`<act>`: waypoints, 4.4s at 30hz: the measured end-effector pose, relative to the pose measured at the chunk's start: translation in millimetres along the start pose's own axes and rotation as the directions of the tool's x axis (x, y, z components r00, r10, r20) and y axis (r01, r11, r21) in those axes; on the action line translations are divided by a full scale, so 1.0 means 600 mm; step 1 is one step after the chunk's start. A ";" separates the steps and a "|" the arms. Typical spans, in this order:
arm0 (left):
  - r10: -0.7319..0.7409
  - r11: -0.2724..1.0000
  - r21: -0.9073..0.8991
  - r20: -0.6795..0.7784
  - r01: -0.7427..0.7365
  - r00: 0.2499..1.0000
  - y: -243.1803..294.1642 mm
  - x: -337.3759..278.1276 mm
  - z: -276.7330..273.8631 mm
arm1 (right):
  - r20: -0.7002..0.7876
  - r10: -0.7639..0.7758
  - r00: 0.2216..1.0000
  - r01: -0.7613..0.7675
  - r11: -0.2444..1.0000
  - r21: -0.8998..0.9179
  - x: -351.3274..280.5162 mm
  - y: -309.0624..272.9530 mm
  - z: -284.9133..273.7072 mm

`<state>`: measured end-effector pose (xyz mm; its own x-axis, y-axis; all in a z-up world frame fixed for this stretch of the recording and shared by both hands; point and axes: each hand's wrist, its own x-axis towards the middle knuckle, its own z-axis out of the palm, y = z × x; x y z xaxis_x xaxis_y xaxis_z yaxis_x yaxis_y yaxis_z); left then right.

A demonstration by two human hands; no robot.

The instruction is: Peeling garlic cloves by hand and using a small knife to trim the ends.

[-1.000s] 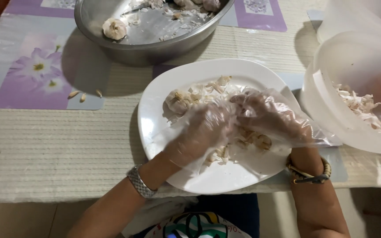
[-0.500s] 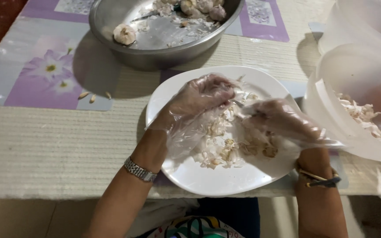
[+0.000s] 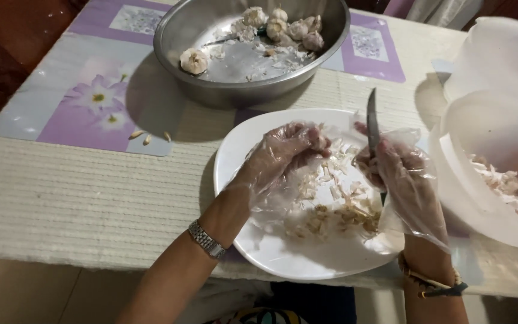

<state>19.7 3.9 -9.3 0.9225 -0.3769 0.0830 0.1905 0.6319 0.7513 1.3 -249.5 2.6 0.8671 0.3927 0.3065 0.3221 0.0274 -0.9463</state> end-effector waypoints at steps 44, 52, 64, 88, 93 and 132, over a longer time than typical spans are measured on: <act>0.043 0.966 -0.258 0.053 -0.028 0.998 -0.008 -0.021 0.036 | 0.001 0.214 0.977 -0.213 0.976 -0.030 -0.007 -0.047 0.064; -0.100 0.982 -0.151 0.087 0.113 0.991 -0.027 -0.007 -0.005 | -0.161 -0.028 0.987 0.006 0.991 -0.137 -0.022 0.026 0.070; -0.089 0.979 0.172 -0.106 0.106 0.990 0.029 -0.029 0.080 | -0.154 -0.284 0.946 0.187 0.871 -0.455 -0.002 0.048 0.061; -0.023 0.991 -0.130 0.085 0.034 0.996 -0.021 -0.001 0.027 | -0.053 -0.031 0.998 0.039 0.987 0.154 -0.016 -0.015 0.059; -0.038 0.989 -0.140 0.103 0.052 0.994 -0.007 -0.012 0.032 | 0.014 -0.144 0.990 0.144 0.977 -0.155 -0.015 -0.046 0.083; -0.003 0.993 -0.121 0.039 0.008 0.999 -0.010 -0.010 0.047 | -0.117 -0.055 0.992 0.044 0.995 -0.095 -0.015 -0.082 0.101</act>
<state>3.7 -17.1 4.2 0.9079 -0.4055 0.1062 0.2373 0.7060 0.6673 -45.4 -198.9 39.9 0.8866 0.2799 0.3683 0.3947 -0.0424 -0.9178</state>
